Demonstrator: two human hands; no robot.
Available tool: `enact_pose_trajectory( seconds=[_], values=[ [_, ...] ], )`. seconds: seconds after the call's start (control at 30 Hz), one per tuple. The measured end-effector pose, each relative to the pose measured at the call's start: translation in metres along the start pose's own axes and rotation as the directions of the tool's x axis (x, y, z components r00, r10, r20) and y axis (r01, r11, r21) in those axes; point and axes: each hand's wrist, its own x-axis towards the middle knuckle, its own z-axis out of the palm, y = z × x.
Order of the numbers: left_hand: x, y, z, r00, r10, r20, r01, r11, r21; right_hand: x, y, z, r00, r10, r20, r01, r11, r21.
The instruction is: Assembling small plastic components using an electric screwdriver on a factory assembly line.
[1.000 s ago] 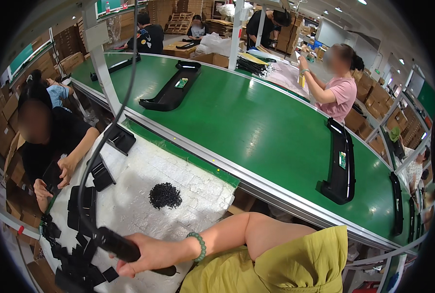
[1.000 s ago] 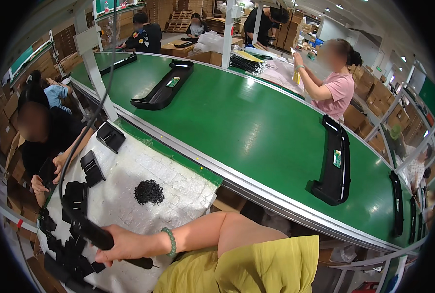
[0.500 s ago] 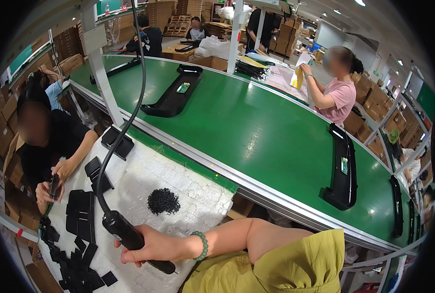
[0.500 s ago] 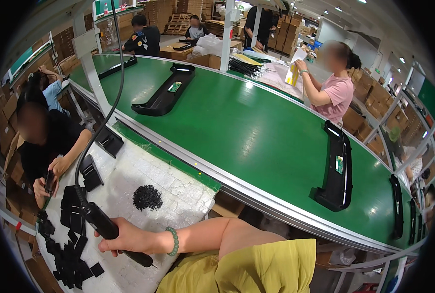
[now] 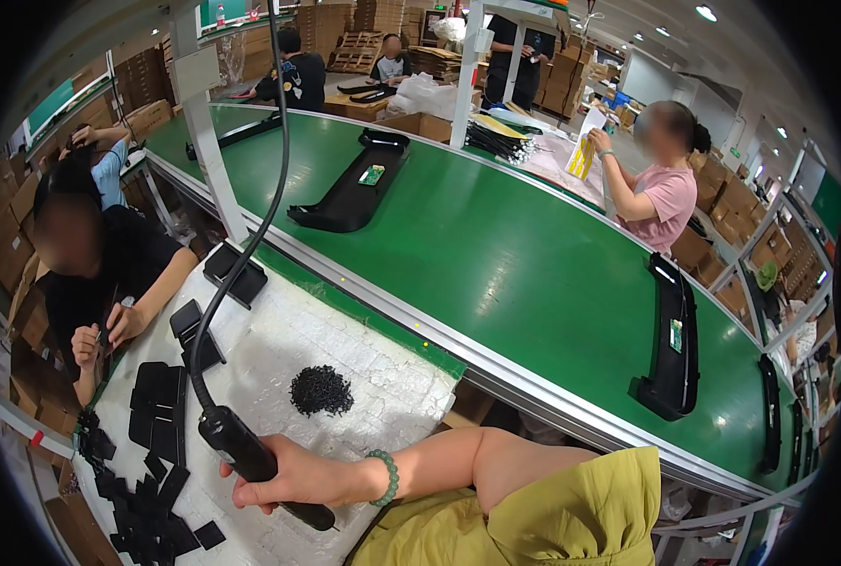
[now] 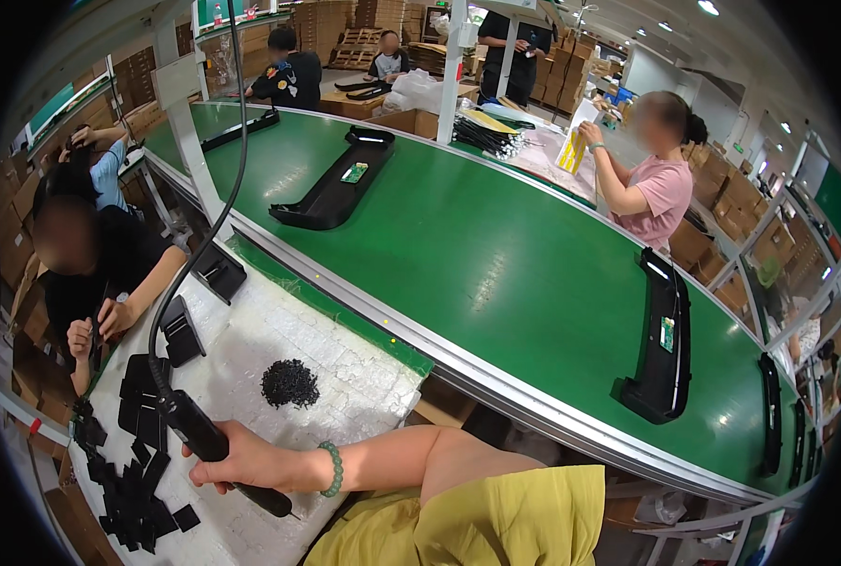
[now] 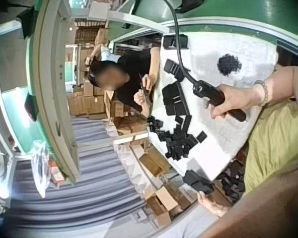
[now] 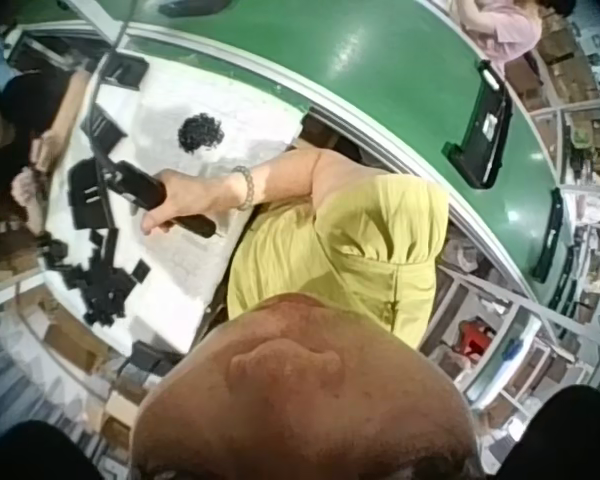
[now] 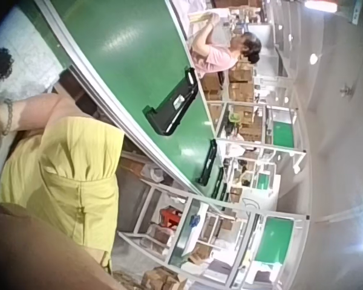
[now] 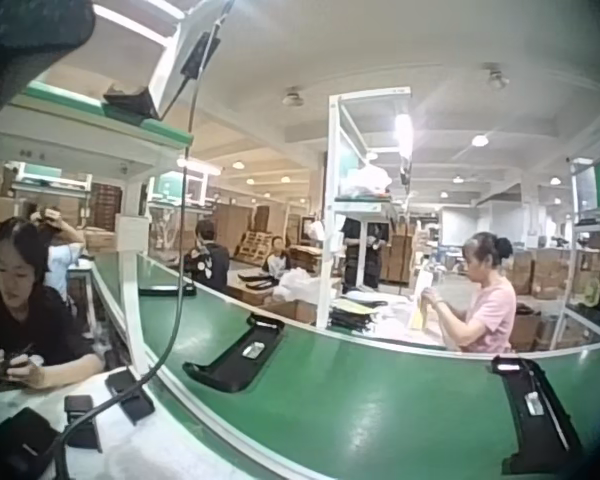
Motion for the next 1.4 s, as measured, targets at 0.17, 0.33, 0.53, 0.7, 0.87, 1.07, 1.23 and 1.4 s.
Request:
enact_pose_trajectory(
  seconds=[0.17, 0.33, 0.53, 0.7, 0.87, 1.07, 1.23, 1.4],
  values=[
    [0.003, -0.006, 0.013, 0.983, -0.143, -0.112, 0.155, 0.982, 0.108, 0.003, 0.002, -0.010, 1.000, 0.013, -0.003, -0.013, 1.000, 0.026],
    [-0.052, 0.021, 0.021, 0.878, -0.332, -0.345, 0.418, 0.884, 0.212, 0.019, -0.002, -0.011, 0.999, 0.036, 0.032, -0.037, 0.999, 0.005],
    [-0.264, 0.164, 0.027, 0.376, -0.418, -0.827, 0.786, 0.616, 0.046, 0.001, -0.055, -0.019, 0.977, -0.100, -0.188, 0.052, 0.968, -0.244],
    [0.015, 0.198, 0.172, 0.643, 0.019, -0.765, 0.408, 0.838, 0.364, -0.005, -0.037, -0.028, 0.938, -0.328, -0.109, 0.291, 0.920, -0.264],
    [0.194, 0.188, 0.268, 0.997, 0.069, 0.016, -0.062, 0.748, 0.661, -0.017, -0.006, -0.044, 0.923, -0.382, -0.044, 0.343, 0.869, -0.357],
    [0.302, 0.108, 0.301, 0.985, -0.141, -0.098, 0.136, 0.292, 0.947, -0.027, -0.003, -0.036, 0.887, -0.451, -0.096, 0.400, 0.856, -0.327],
    [0.316, 0.094, 0.313, 0.967, -0.228, -0.118, 0.164, 0.198, 0.966, -0.027, -0.003, -0.037, 0.850, -0.481, -0.213, 0.404, 0.857, -0.320],
    [0.314, 0.073, 0.325, 0.979, -0.118, -0.169, 0.194, 0.255, 0.947, -0.025, -0.005, -0.046, 0.875, -0.466, -0.133, 0.415, 0.862, -0.289]
  ],
)
